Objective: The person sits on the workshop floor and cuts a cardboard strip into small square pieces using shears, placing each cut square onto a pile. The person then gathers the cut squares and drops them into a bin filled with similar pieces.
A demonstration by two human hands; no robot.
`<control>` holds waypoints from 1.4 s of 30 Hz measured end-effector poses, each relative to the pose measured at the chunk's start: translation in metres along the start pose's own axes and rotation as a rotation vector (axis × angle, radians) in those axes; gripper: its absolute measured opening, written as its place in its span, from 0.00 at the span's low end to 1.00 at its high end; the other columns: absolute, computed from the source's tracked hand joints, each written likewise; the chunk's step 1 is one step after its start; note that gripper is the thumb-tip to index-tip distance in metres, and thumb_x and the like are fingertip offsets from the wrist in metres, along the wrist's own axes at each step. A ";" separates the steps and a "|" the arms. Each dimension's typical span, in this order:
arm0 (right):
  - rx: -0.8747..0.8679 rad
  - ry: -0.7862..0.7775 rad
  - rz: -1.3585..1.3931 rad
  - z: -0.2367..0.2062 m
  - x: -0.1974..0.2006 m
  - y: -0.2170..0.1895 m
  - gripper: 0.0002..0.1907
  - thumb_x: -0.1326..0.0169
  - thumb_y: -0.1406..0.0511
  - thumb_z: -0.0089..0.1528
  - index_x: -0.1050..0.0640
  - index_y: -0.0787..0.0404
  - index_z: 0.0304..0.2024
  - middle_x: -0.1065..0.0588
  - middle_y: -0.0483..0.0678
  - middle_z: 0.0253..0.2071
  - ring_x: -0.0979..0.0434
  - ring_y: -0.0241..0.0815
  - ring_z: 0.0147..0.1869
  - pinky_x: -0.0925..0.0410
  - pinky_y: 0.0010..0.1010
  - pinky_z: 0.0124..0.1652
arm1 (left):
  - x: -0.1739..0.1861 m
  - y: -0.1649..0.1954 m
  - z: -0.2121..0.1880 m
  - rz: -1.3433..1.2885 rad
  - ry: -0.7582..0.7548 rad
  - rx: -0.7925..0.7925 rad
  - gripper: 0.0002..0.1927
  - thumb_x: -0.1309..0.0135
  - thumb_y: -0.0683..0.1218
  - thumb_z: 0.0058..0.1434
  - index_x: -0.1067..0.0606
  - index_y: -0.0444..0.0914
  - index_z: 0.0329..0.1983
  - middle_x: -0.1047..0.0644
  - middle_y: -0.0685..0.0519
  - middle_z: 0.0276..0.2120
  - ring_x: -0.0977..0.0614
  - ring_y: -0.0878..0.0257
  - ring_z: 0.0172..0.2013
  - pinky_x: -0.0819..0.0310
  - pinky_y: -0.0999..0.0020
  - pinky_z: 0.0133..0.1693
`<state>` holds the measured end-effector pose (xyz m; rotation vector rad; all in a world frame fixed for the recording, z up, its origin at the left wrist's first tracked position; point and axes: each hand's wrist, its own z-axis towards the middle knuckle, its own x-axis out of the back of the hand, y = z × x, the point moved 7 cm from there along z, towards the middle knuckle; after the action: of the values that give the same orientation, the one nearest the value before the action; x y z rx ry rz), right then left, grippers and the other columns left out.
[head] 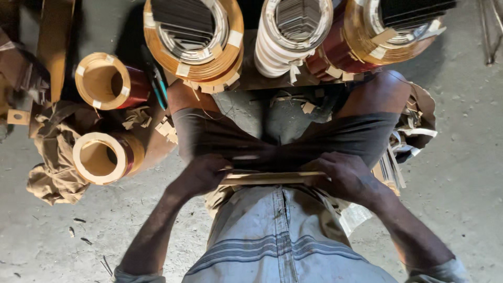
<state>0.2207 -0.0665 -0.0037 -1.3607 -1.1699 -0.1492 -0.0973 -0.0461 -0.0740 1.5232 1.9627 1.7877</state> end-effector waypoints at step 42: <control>-0.031 0.582 0.304 -0.070 0.076 0.042 0.10 0.43 0.70 0.70 0.20 0.59 0.53 0.20 0.51 0.44 0.17 0.45 0.40 0.22 0.35 0.41 | 0.039 -0.021 0.019 -0.648 0.409 -0.057 0.08 0.44 0.38 0.70 0.21 0.35 0.51 0.18 0.48 0.41 0.16 0.63 0.39 0.19 0.69 0.43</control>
<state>0.3243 -0.0702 0.0374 -1.3789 -0.4719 -0.3199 -0.1170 -0.0023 -0.0756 0.4144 2.1860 1.8986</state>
